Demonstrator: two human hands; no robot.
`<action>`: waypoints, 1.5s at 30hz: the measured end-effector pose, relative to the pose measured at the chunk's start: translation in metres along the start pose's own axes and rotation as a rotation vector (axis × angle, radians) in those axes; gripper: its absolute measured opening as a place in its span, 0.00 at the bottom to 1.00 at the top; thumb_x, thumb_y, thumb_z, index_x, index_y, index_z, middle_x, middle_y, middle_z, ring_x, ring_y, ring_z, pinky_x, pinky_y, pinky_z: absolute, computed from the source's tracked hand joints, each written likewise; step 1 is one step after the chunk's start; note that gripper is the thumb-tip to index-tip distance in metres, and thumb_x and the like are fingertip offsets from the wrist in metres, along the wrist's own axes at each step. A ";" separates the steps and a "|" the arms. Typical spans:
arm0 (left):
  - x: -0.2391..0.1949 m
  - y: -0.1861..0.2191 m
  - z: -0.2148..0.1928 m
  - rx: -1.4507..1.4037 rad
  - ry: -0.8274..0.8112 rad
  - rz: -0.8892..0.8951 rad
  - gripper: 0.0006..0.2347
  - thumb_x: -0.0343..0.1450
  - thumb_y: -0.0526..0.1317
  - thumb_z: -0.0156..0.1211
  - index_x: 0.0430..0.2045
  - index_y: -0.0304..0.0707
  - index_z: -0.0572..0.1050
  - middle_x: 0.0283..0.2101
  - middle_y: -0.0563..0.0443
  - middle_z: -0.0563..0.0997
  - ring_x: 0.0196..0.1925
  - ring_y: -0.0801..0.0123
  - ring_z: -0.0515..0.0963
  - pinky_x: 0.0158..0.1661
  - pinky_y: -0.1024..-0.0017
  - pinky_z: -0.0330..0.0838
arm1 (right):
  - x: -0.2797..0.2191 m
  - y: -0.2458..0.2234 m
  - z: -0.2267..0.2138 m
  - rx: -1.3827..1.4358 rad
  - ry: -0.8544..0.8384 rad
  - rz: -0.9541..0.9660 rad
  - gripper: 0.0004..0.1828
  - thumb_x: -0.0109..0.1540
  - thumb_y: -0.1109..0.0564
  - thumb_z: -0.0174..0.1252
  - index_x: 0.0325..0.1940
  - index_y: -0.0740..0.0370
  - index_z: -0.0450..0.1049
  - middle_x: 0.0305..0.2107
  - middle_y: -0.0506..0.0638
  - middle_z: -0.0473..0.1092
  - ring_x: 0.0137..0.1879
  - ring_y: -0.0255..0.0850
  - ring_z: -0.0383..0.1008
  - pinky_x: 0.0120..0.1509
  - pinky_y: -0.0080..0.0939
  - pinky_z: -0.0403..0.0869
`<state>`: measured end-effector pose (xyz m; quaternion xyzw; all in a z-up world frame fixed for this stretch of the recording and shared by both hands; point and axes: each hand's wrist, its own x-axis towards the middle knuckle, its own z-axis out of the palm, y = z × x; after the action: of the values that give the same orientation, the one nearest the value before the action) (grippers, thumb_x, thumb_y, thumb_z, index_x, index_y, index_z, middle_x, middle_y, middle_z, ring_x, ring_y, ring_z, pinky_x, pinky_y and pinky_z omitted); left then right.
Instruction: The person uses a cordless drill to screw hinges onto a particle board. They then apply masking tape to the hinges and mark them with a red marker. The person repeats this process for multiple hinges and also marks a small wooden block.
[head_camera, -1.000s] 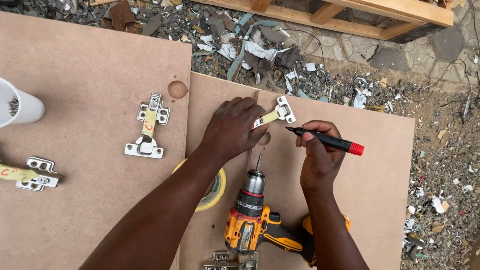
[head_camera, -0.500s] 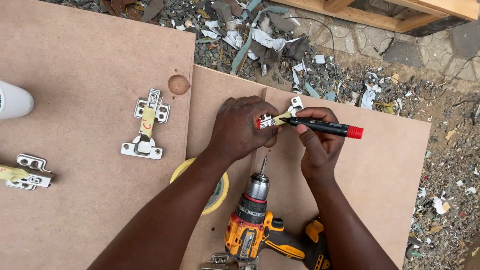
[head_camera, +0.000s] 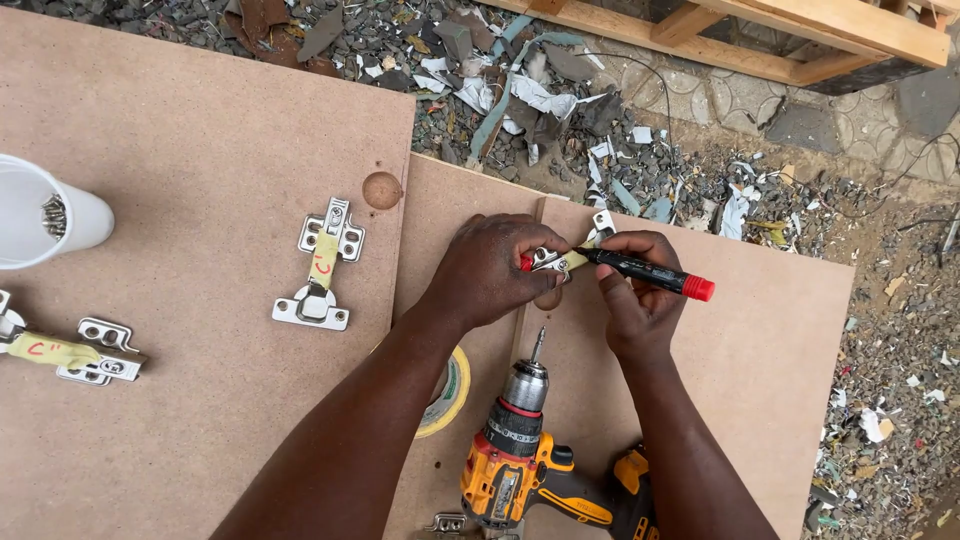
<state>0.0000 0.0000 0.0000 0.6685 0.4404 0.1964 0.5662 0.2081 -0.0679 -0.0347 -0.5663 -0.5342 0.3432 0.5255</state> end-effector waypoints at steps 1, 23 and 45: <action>0.000 -0.001 0.000 0.005 -0.001 -0.005 0.12 0.66 0.42 0.66 0.42 0.46 0.83 0.38 0.44 0.84 0.49 0.53 0.83 0.56 0.56 0.66 | 0.002 -0.002 0.001 -0.035 -0.008 -0.012 0.12 0.62 0.55 0.64 0.43 0.67 0.74 0.33 0.53 0.69 0.37 0.35 0.68 0.44 0.33 0.69; 0.004 -0.001 0.000 -0.020 -0.025 -0.040 0.09 0.66 0.41 0.66 0.39 0.45 0.84 0.37 0.45 0.84 0.48 0.55 0.82 0.57 0.58 0.65 | -0.004 0.015 -0.006 0.029 0.027 -0.015 0.10 0.62 0.58 0.63 0.39 0.70 0.74 0.31 0.52 0.68 0.37 0.34 0.70 0.43 0.33 0.70; 0.005 -0.004 0.001 -0.001 -0.025 -0.034 0.09 0.66 0.43 0.67 0.37 0.47 0.84 0.35 0.46 0.83 0.46 0.57 0.81 0.55 0.60 0.64 | 0.002 0.005 -0.002 0.020 0.086 -0.056 0.10 0.64 0.58 0.61 0.39 0.70 0.72 0.31 0.53 0.67 0.39 0.37 0.71 0.47 0.35 0.71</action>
<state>0.0024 0.0036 -0.0055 0.6632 0.4444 0.1786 0.5751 0.2117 -0.0657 -0.0384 -0.5600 -0.5233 0.3089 0.5632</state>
